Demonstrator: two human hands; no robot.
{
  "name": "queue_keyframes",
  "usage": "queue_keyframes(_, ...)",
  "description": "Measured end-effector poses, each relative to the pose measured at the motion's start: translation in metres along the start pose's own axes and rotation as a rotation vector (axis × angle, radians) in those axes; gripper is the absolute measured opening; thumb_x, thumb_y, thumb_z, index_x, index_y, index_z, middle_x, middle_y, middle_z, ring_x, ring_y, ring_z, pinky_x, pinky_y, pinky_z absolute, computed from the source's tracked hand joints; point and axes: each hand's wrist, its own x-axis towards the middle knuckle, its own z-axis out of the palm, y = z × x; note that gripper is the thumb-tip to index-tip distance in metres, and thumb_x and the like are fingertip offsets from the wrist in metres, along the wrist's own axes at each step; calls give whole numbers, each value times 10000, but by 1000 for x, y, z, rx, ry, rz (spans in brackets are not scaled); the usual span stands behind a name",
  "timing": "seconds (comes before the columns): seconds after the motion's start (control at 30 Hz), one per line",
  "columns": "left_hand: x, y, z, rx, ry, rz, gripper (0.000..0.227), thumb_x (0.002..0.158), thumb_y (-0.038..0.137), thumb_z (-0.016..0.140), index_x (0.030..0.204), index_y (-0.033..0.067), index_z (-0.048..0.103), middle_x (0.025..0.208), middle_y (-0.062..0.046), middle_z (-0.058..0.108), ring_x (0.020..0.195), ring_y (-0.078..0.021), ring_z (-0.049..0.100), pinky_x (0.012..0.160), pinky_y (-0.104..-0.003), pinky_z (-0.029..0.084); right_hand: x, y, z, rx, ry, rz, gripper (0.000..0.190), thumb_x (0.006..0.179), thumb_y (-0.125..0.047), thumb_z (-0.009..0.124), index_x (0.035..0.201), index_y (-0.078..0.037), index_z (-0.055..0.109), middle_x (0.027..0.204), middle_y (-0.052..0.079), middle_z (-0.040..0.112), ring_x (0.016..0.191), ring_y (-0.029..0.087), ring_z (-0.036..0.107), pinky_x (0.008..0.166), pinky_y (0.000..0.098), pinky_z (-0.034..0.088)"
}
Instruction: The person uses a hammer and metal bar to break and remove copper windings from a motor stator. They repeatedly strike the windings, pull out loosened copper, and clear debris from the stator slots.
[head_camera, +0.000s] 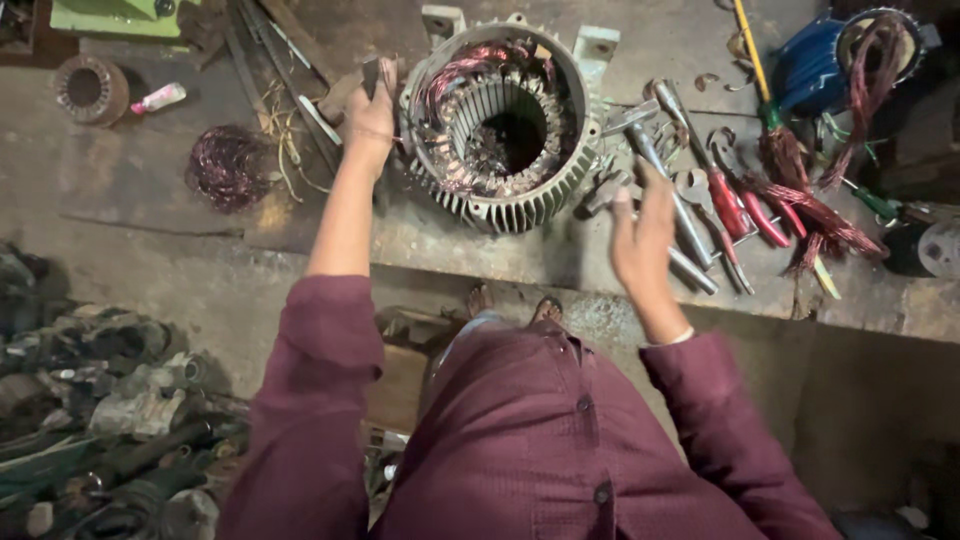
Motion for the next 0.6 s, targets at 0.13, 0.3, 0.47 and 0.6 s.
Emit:
queue_keyframes(0.13,38,-8,9,360,-146,120,697,1068,603,470,958,-47,698,781,-238,657,728,-330,618,739,-462,499,13,-37,47,101,-9,20,683,1142,-427,392,1612,50,255,1652,289,297,1548,430,285,1287,480,214)
queue_keyframes(0.3,40,-19,9,462,-114,231,690,1052,568,523,884,-76,702,817,-332,653,821,-485,642,769,-513,493,10,-52,92,171,110,99,785,1146,-468,397,1637,75,111,1713,286,150,1607,428,142,1316,466,118)
queue_keyframes(0.47,29,-7,18,521,-4,310,616,1045,499,512,899,-55,739,838,-328,682,829,-520,649,806,-554,476,13,-57,109,303,280,135,695,1126,-369,428,1634,48,203,1711,249,234,1618,390,210,1341,445,134)
queue_keyframes(0.6,11,16,17,432,15,218,565,1029,477,508,928,-31,733,857,-296,699,844,-480,684,768,-522,507,17,-53,111,294,305,131,681,1102,-327,466,1627,42,240,1703,239,265,1612,381,217,1340,446,120)
